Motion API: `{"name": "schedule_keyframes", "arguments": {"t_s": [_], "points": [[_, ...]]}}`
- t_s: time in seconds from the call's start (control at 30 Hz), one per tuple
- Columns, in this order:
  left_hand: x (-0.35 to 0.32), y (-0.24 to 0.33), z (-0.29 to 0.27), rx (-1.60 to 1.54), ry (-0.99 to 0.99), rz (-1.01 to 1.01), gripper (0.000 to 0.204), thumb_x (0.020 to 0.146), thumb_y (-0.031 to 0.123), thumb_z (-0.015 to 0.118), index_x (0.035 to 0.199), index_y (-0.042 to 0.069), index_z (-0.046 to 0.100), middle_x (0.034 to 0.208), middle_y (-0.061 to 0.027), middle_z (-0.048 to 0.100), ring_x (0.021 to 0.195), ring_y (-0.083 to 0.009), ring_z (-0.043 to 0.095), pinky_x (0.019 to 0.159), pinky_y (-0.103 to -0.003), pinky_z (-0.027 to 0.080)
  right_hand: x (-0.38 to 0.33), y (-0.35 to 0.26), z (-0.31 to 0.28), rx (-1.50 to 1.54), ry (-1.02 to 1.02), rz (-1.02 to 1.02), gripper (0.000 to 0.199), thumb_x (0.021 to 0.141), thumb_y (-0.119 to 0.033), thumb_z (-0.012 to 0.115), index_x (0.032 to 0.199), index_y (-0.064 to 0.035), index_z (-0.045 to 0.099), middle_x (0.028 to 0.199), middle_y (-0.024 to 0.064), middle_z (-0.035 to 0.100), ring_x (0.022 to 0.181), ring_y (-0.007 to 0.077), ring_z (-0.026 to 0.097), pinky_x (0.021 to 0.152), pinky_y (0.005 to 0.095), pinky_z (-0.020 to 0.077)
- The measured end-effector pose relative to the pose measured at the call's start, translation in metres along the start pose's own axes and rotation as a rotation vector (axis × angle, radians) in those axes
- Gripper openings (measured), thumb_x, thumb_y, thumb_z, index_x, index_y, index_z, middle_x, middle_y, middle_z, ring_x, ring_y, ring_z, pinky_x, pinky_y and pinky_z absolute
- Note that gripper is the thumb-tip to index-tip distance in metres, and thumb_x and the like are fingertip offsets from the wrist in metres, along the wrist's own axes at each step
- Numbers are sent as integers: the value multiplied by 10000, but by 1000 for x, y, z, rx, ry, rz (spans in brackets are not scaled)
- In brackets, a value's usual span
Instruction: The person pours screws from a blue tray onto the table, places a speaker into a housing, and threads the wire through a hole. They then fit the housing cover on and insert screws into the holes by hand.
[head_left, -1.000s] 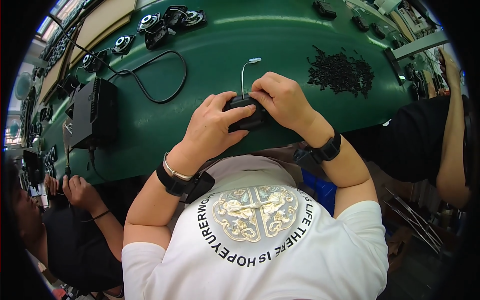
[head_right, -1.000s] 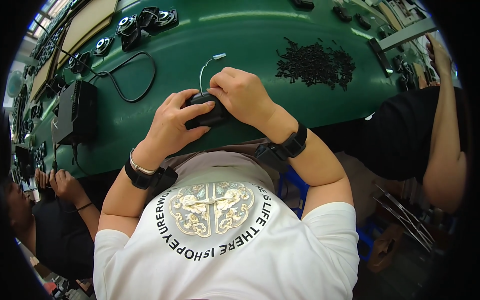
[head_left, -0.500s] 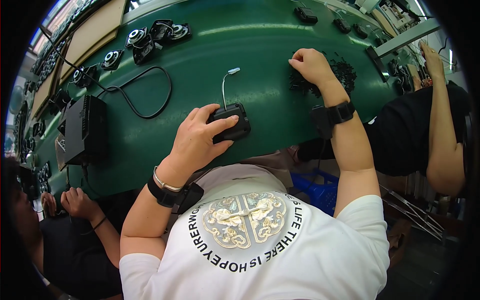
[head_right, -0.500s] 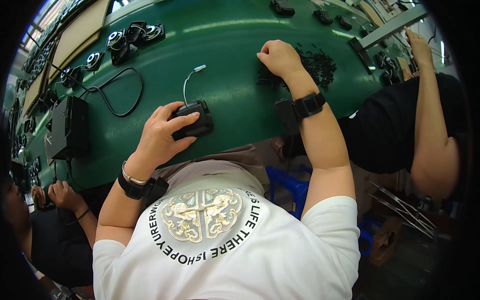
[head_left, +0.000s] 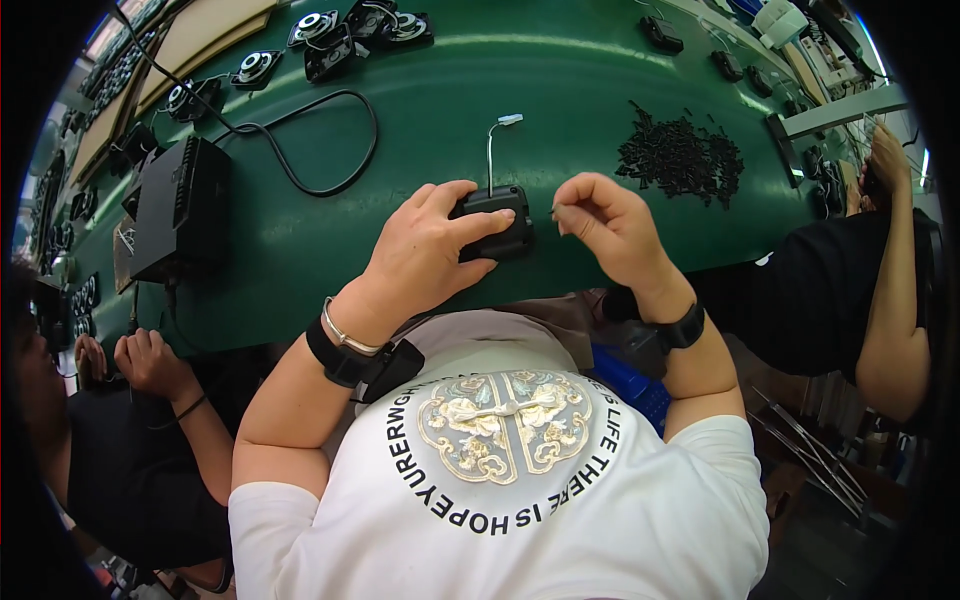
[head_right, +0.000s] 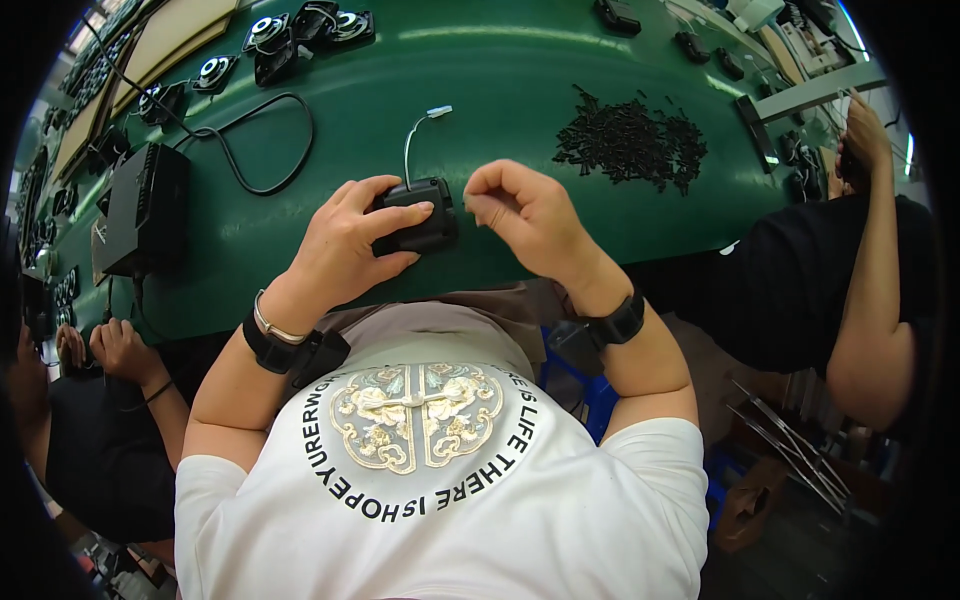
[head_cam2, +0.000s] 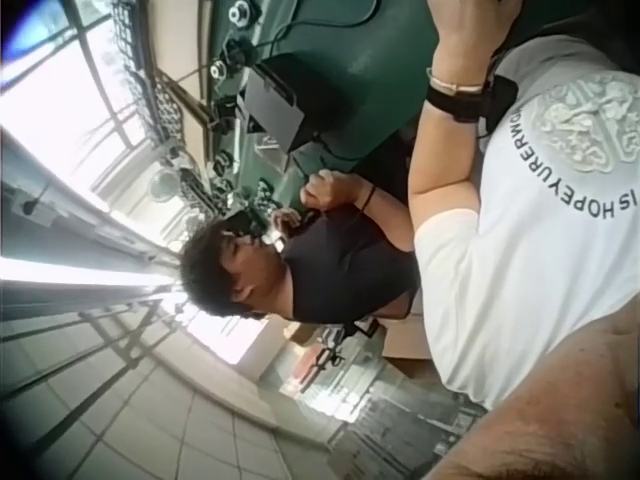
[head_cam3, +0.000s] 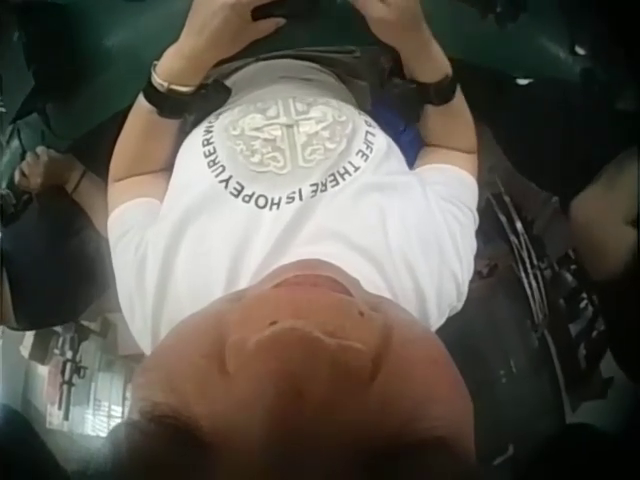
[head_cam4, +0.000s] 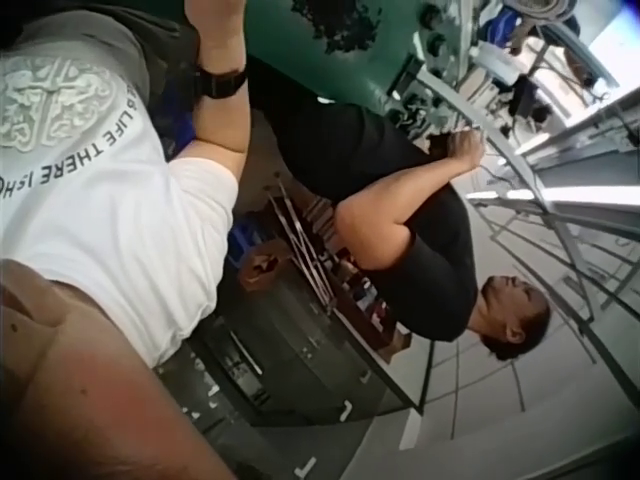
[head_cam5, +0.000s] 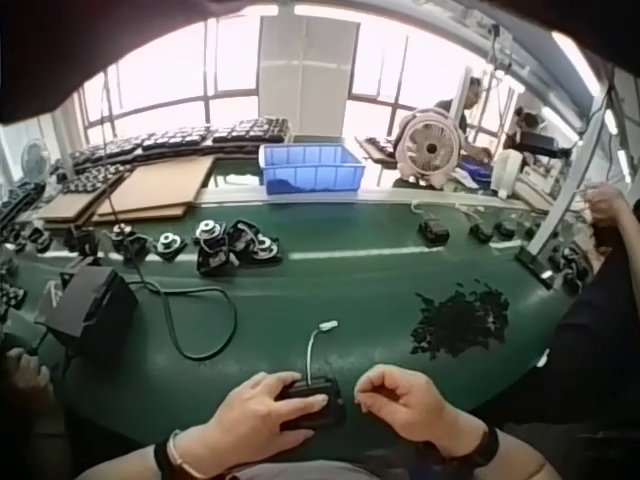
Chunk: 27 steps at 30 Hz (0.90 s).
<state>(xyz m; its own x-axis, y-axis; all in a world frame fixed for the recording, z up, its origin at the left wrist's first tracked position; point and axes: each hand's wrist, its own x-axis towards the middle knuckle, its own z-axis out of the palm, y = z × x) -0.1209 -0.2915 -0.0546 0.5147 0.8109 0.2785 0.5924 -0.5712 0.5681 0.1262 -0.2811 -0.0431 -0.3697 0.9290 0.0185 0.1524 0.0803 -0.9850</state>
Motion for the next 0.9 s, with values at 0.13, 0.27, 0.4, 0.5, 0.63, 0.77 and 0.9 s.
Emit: {"name": "schedule_keyframes", "arguments": {"t_s": [0.13, 0.27, 0.4, 0.5, 0.63, 0.77, 0.9], "points": [[0, -1, 0, 1, 12, 0, 518, 637, 133, 821, 1131, 231, 702, 1206, -161, 589, 978, -300, 593, 855, -379, 517, -12, 11, 20, -234, -21, -173, 47, 908, 13, 609, 954, 5, 604, 882, 40, 588, 761, 118, 557, 676, 251, 460], [-2, -1, 1, -5, -1, -26, 573, 611, 89, 827, 1155, 217, 698, 1234, -138, 585, 980, -299, 590, 857, -381, 514, -8, 16, 23, -382, -12, -292, 52, 896, 11, 624, 945, 8, 606, 865, 67, 582, 753, 150, 572, 668, 262, 467], [0, -1, 1, -2, 10, -15, 520, 632, 133, 822, 1129, 230, 704, 1208, -160, 591, 984, -302, 594, 854, -380, 518, -9, 14, 22, -460, 3, -307, 69, 870, 13, 652, 926, 2, 612, 870, 74, 591, 736, 157, 570, 653, 266, 470], [1, -1, 2, 4, 18, -7, 522, 634, 132, 821, 1132, 230, 701, 1212, -164, 591, 989, -306, 594, 854, -381, 519, -10, 15, 22, -457, 5, -297, 99, 852, 6, 676, 932, 0, 617, 876, 75, 599, 729, 160, 573, 649, 268, 475], [1, -1, 1, 11, 6, -6, 523, 637, 132, 819, 1136, 231, 699, 1217, -172, 589, 997, -312, 595, 856, -386, 519, -10, 7, 6, -456, 94, -204, 147, 824, -3, 708, 949, -1, 632, 871, 77, 609, 724, 165, 579, 648, 266, 482], [-1, -1, 0, 12, 7, -11, 519, 640, 132, 817, 1135, 231, 698, 1219, -177, 588, 1002, -318, 595, 859, -392, 518, 0, 14, -42, -693, 415, -208, 170, 806, -30, 727, 962, -7, 663, 856, 83, 622, 719, 188, 599, 649, 277, 494], [0, 1, 1, 12, 4, -5, 509, 641, 133, 816, 1127, 227, 699, 1221, -176, 587, 1006, -321, 594, 862, -399, 517, 4, 32, -73, -990, 383, -282, 154, 805, -67, 728, 942, -17, 680, 852, 86, 630, 711, 215, 615, 654, 298, 504]]}}
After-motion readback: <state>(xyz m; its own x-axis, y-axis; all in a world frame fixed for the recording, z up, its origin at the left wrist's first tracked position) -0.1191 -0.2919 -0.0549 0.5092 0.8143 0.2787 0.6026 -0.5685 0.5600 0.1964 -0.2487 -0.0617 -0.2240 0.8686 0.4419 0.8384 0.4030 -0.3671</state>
